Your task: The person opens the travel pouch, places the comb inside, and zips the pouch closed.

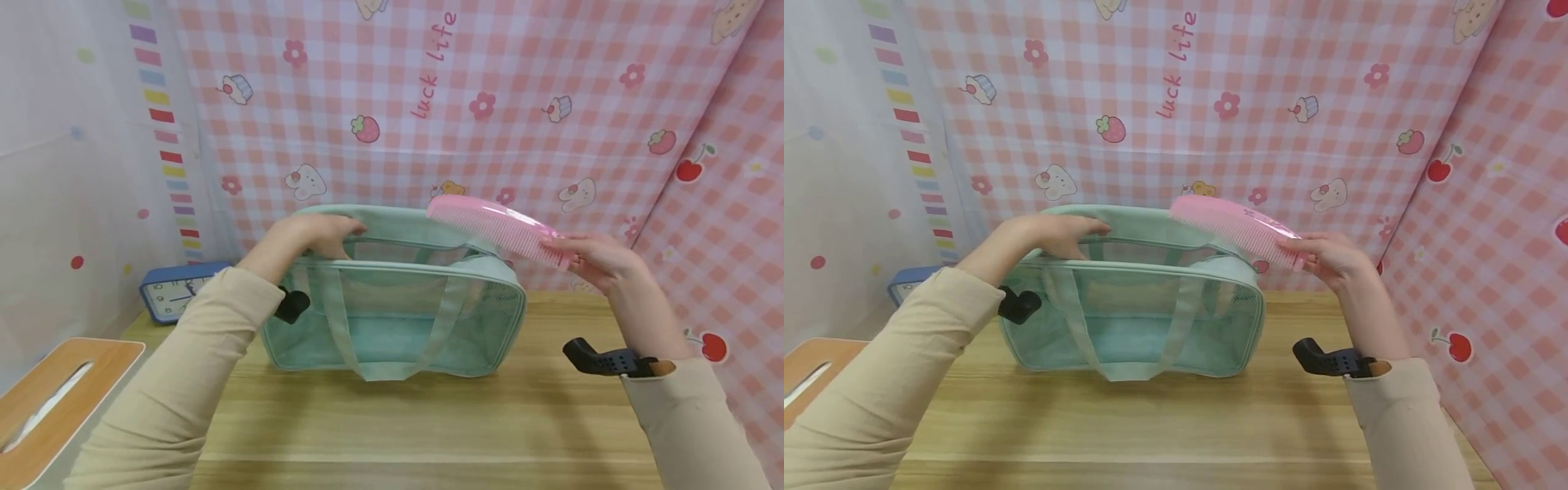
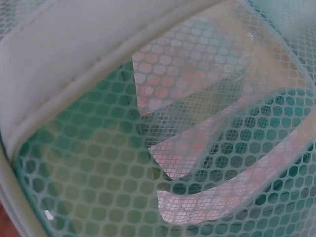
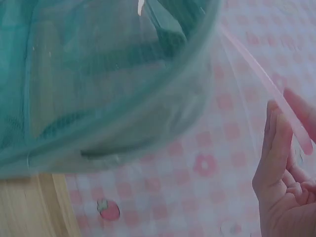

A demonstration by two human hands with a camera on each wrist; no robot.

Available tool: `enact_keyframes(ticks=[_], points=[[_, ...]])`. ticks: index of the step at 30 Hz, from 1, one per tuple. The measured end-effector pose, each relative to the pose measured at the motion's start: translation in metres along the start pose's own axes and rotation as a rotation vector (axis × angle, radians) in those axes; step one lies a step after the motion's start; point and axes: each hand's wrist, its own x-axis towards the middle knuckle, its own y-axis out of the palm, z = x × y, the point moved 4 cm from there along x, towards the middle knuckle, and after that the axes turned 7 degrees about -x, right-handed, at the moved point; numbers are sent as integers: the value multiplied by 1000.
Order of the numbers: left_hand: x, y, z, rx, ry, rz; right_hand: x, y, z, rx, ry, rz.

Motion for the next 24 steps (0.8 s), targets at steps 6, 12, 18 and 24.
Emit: enact_keyframes(ticks=[6, 12, 18, 24], points=[[0, 0, -3, -11, 7, 11, 12, 36, 14, -119, 10, 50], [2, -1, -1, -21, 11, 14, 25, 67, 21, -294, 38, 23], [2, -1, -2, -17, 19, 11, 38, 94, 26, -523, 65, 28], [0, 1, -1, -33, 1, 14, 48, 119, 26, -489, 62, 95]])
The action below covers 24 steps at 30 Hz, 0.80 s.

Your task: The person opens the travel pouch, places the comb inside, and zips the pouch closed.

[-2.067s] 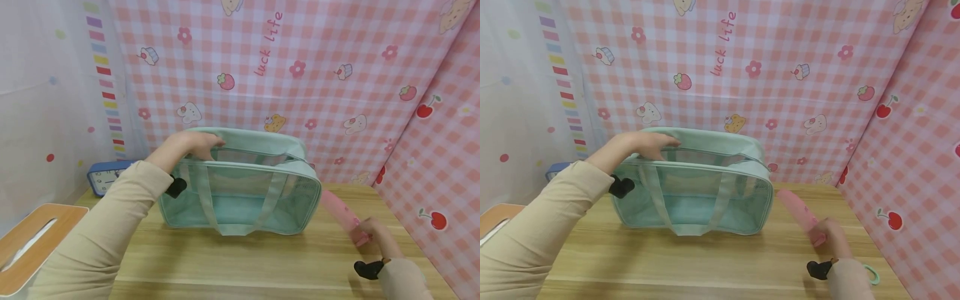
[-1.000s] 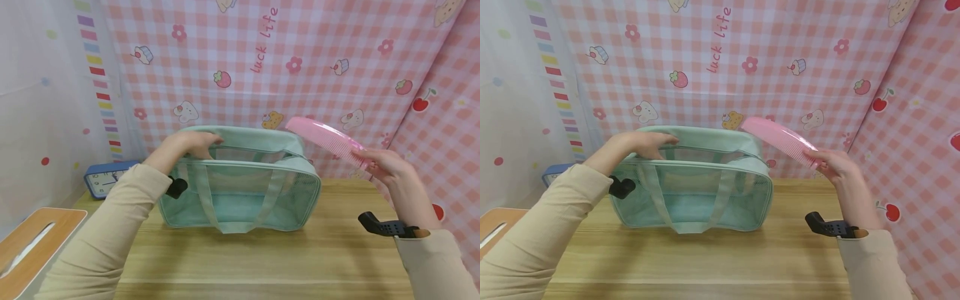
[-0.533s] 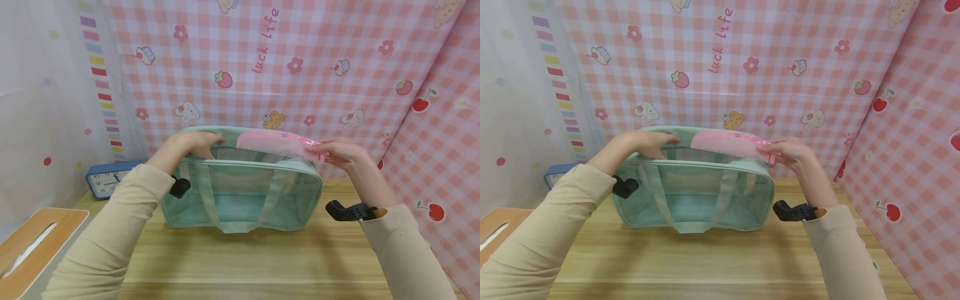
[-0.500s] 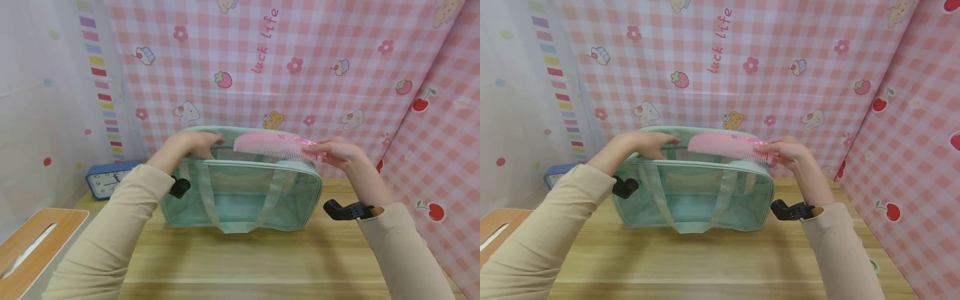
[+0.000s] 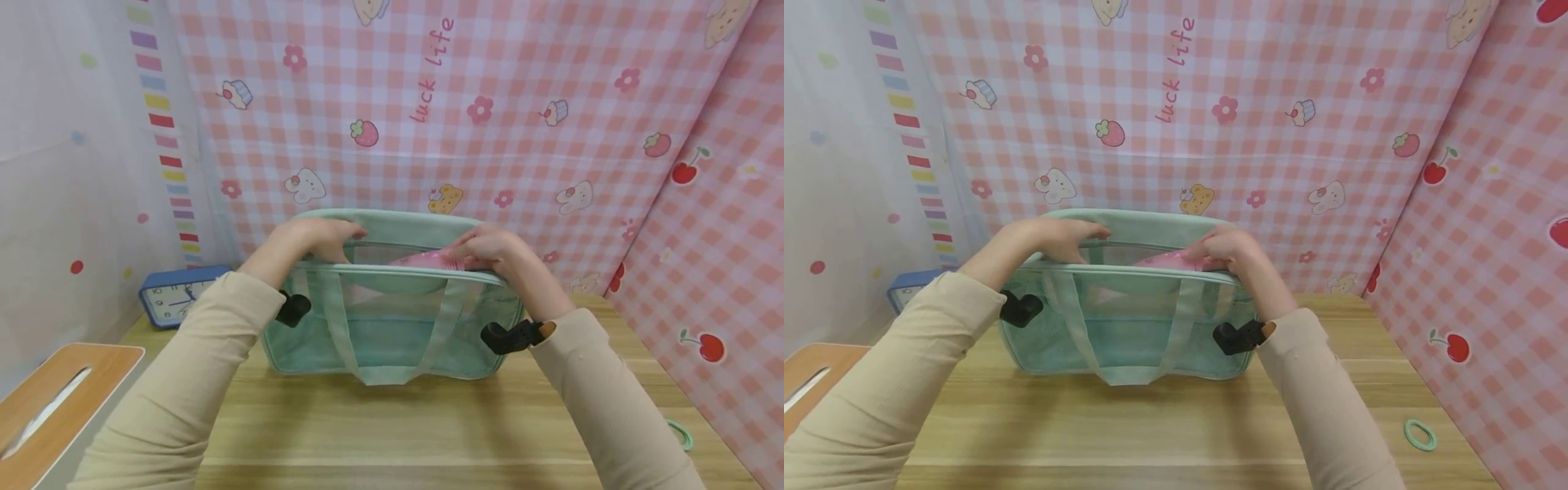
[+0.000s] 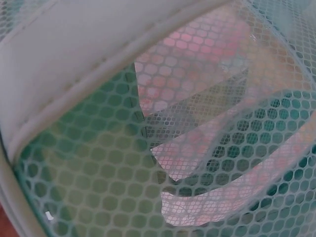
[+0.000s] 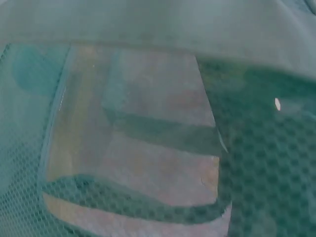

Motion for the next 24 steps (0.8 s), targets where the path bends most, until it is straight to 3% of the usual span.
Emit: enact_keyframes(ticks=[8, 14, 20, 24], points=[[1, 3, -1, -8, 5, 3, 4, 12, 2, -70, -85, 4], [1, 3, 1, 8, 28, -21, -2, 9, 4, 65, -81, -7], [-3, 3, 5, 10, 86, -105, -7, 6, 9, 126, -78, -25], [-10, 4, 11, -81, 154, -179, -8, 7, 11, 125, -82, -35]])
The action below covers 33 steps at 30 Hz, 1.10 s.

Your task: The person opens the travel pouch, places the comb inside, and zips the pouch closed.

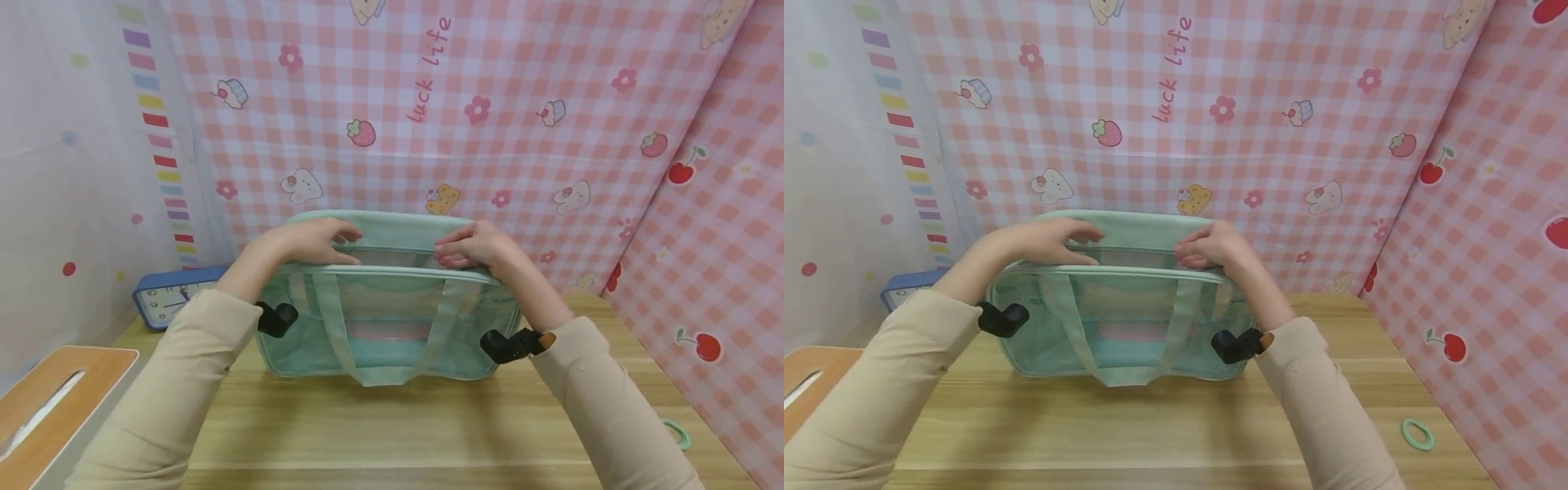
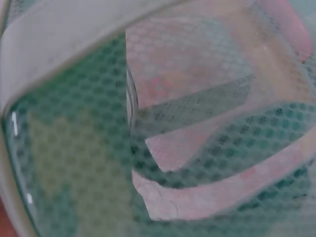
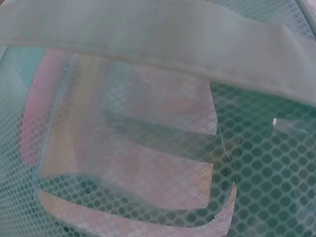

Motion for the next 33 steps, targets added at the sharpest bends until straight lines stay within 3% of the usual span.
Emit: enact_keyframes(ticks=[7, 13, 20, 26, 29, 33], points=[[-42, -2, 17, -174, 50, -180, 3, 11, 10, -53, -36, 27], [-79, 10, 33, -127, 83, -370, 6, 26, 21, -154, -68, 47], [-92, 31, 44, -65, 120, -647, 10, 46, 39, -217, -92, 95], [-98, 42, 40, 61, 197, -913, 17, 70, 60, -262, -139, 114], [-99, 45, 35, 93, 210, -997, 20, 84, 69, -282, -142, 114], [-99, 48, 32, 96, 168, -1048, 22, 102, 77, -335, -148, 103]])
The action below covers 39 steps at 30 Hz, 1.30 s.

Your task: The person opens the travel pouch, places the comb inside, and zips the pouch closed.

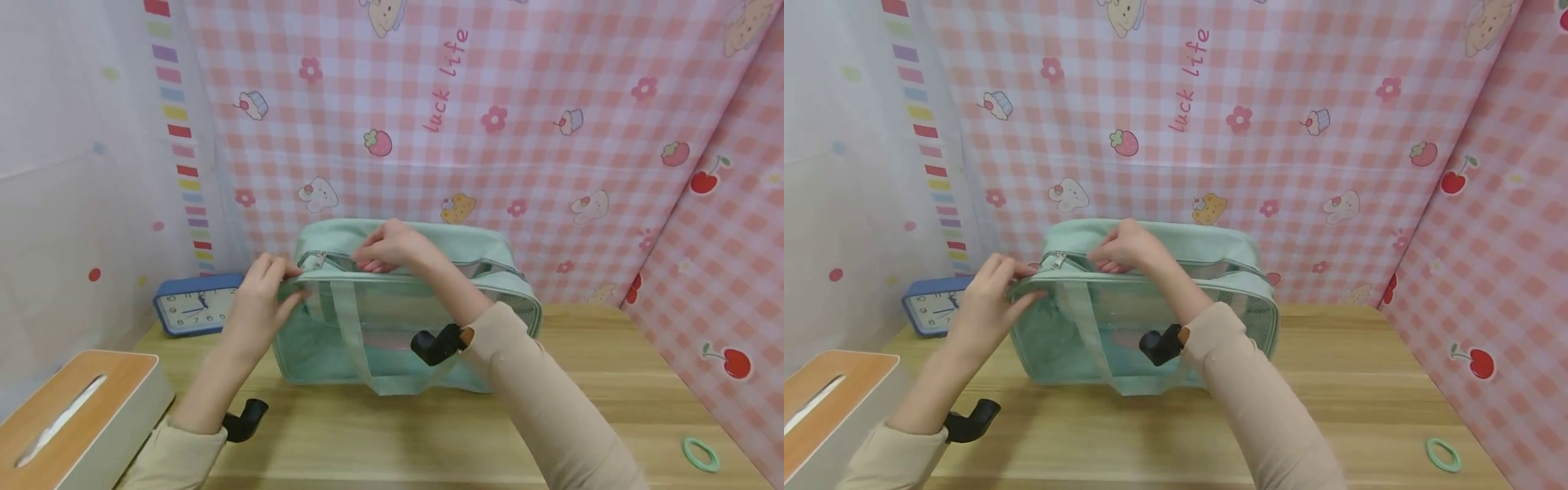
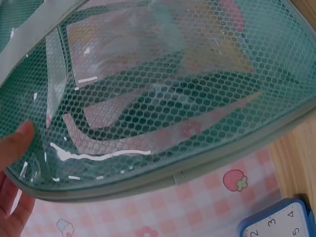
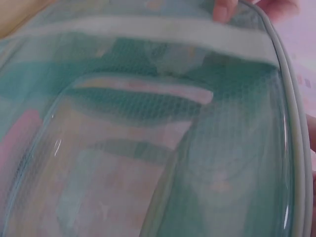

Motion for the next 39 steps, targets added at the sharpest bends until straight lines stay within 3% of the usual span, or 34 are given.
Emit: enact_keyframes(ticks=[11, 17, 23, 27, 34, 39], points=[[3, 2, -8, 15, -124, 63, 12, 26, 16, -160, 60, -53], [4, 1, -9, 14, -153, 80, 17, 36, 27, -364, 32, -134], [2, 3, -7, 19, -197, 106, 24, 44, 31, -528, 49, -40], [3, 2, -6, 33, -198, 107, 28, 45, 32, -507, 76, 2], [8, 1, -5, 39, -201, 117, 31, 45, 37, -472, 73, -19], [11, 2, -4, 41, -210, 125, 34, 43, 38, -389, 104, -25]])
